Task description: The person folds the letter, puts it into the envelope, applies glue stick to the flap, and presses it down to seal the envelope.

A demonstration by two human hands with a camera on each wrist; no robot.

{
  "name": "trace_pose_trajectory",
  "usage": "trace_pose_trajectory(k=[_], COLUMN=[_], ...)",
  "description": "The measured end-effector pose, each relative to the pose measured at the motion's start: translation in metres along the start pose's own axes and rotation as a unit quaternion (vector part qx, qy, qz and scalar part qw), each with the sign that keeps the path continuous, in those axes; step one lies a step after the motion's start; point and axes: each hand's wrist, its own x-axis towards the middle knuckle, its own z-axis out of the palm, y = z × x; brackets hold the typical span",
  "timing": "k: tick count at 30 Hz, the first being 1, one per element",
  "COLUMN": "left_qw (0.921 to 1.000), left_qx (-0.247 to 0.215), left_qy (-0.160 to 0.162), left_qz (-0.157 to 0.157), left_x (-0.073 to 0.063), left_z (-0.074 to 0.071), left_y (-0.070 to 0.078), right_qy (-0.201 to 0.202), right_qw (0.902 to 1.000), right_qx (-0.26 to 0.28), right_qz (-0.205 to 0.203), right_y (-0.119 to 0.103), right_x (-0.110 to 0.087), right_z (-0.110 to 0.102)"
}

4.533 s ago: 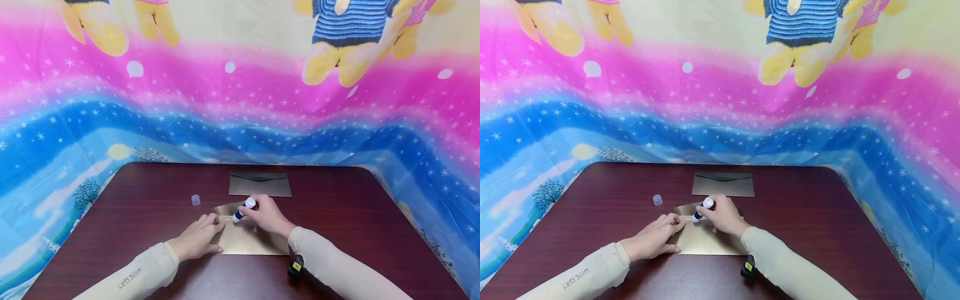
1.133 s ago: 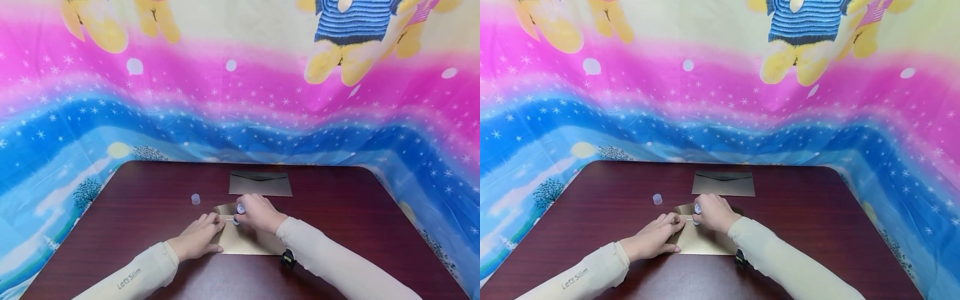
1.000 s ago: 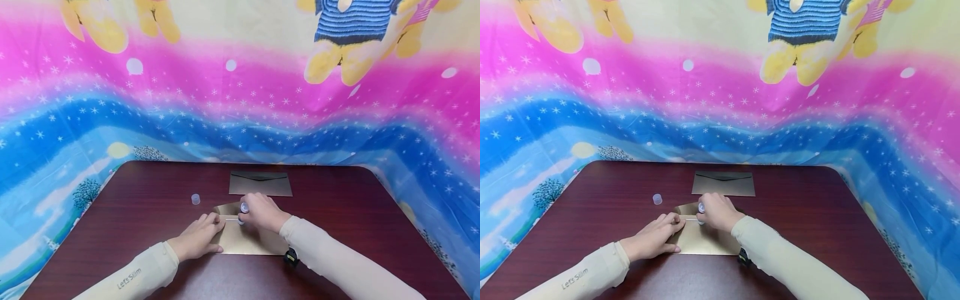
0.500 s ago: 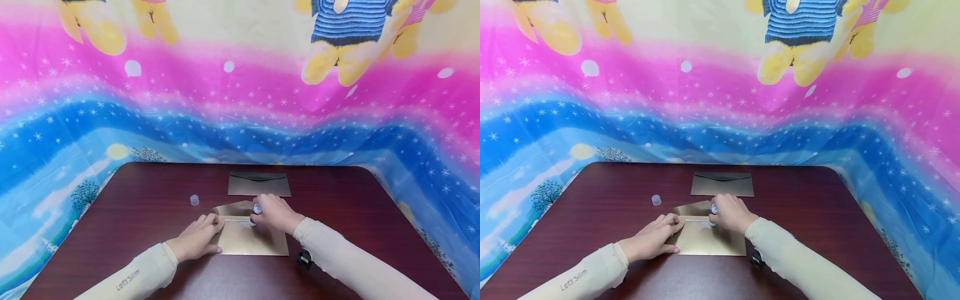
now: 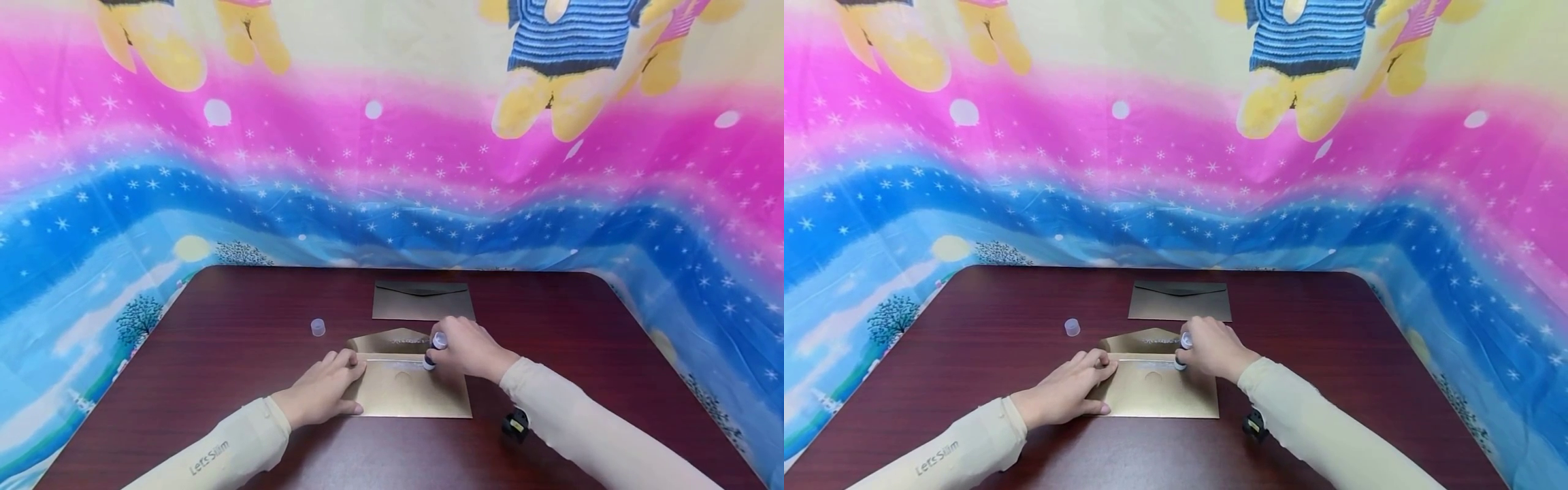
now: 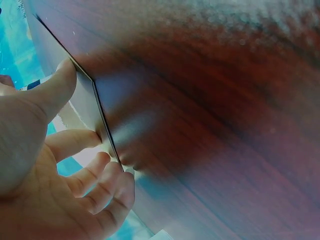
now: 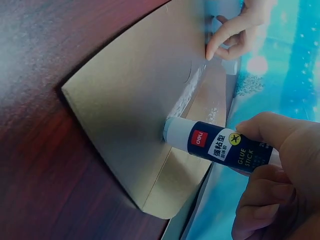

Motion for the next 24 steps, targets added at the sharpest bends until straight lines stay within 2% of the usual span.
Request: trace_pose_trajectory(k=[5, 11, 24], left_qw=[1.0000, 1.0000, 0.9999], left_qx=[0.000, -0.002, -0.005], left_qy=[-0.002, -0.003, -0.005], left_qz=[-0.003, -0.005, -0.011], left_x=[0.000, 0.000, 0.002], left_z=[0.000, -0.003, 0.001], left_y=[0.000, 0.002, 0.001], right_qy=[-0.002, -0.004, 0.003], right_qw=[0.9991, 0.9947, 0.9890], right_qx=[0.035, 0.102, 0.148], right_qz=[0.021, 0.012, 0.001], right_y=[0.009, 0.020, 0.031], right_x=[-0.003, -0.005, -0.008], right_z=[-0.001, -0.005, -0.010])
